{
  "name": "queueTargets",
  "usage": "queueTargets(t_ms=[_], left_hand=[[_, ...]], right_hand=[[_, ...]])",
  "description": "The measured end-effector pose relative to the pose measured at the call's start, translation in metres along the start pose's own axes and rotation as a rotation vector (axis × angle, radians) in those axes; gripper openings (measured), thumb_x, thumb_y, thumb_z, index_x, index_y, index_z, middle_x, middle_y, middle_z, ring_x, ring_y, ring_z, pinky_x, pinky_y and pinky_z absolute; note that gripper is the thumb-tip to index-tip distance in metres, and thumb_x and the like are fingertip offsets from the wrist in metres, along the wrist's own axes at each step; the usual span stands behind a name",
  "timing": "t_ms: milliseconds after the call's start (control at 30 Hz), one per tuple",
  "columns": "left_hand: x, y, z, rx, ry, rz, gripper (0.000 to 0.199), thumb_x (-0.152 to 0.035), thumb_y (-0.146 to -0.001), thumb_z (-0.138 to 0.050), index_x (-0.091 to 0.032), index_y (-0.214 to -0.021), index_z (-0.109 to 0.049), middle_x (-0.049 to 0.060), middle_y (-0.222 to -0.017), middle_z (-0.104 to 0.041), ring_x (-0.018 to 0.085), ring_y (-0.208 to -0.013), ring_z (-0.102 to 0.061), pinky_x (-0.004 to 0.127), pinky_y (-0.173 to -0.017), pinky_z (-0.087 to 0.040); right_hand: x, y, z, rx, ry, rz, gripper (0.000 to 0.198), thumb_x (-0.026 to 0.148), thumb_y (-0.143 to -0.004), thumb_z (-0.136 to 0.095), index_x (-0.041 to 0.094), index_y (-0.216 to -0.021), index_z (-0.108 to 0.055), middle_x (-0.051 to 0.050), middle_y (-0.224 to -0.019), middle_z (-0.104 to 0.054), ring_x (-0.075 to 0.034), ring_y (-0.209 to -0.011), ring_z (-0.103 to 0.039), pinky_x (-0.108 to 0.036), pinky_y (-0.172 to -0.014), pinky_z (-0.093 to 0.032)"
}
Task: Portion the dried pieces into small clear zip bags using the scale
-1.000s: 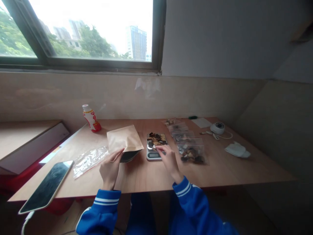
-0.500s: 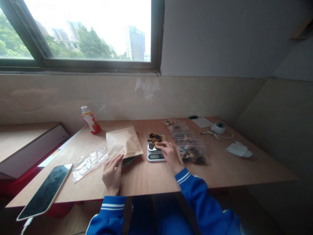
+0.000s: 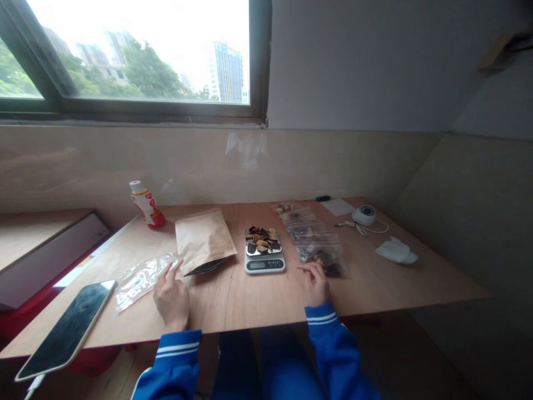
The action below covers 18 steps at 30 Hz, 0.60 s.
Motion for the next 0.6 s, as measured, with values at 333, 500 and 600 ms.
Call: queueTargets(t_ms=[333, 500, 600], left_hand=[[0.061, -0.037, 0.006, 0.327, -0.248, 0.185, 0.032, -0.033, -0.082, -0.046, -0.019, -0.095, -0.072, 0.014, -0.092, -0.067, 0.032, -0.084, -0.061, 0.043, -0.073, -0.048], [0.03, -0.045, 0.04, -0.048, -0.082, 0.162, 0.034, -0.031, -0.085, -0.045, -0.015, -0.103, -0.069, 0.009, -0.084, -0.066, 0.022, -0.073, -0.059, 0.037, -0.077, -0.048], [-0.021, -0.029, 0.065, -0.271, 0.067, 0.093, 0.037, -0.038, -0.088, -0.045, -0.016, -0.107, -0.068, 0.007, -0.086, -0.065, 0.017, -0.066, -0.056, 0.035, -0.074, -0.049]], right_hand=[[-0.008, 0.004, 0.001, 0.048, -0.047, -0.111, 0.028, 0.022, -0.079, -0.045, 0.019, -0.068, -0.07, -0.008, -0.079, -0.063, -0.021, -0.075, -0.06, -0.028, -0.055, -0.045], [0.013, 0.006, 0.002, 0.095, -0.059, -0.05, 0.028, 0.019, -0.08, -0.042, 0.019, -0.072, -0.069, -0.007, -0.077, -0.063, -0.019, -0.071, -0.059, -0.027, -0.053, -0.044], [0.054, 0.017, -0.005, 0.225, -0.107, -0.011, 0.025, 0.019, -0.085, -0.043, 0.02, -0.085, -0.069, -0.007, -0.082, -0.064, -0.018, -0.071, -0.059, -0.027, -0.055, -0.046]])
Point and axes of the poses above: each hand's wrist, its own y-axis away from the middle knuckle, its own z-axis out of the back of the hand, x = y × z, the point moved 6 cm from there along -y, towards the middle knuckle
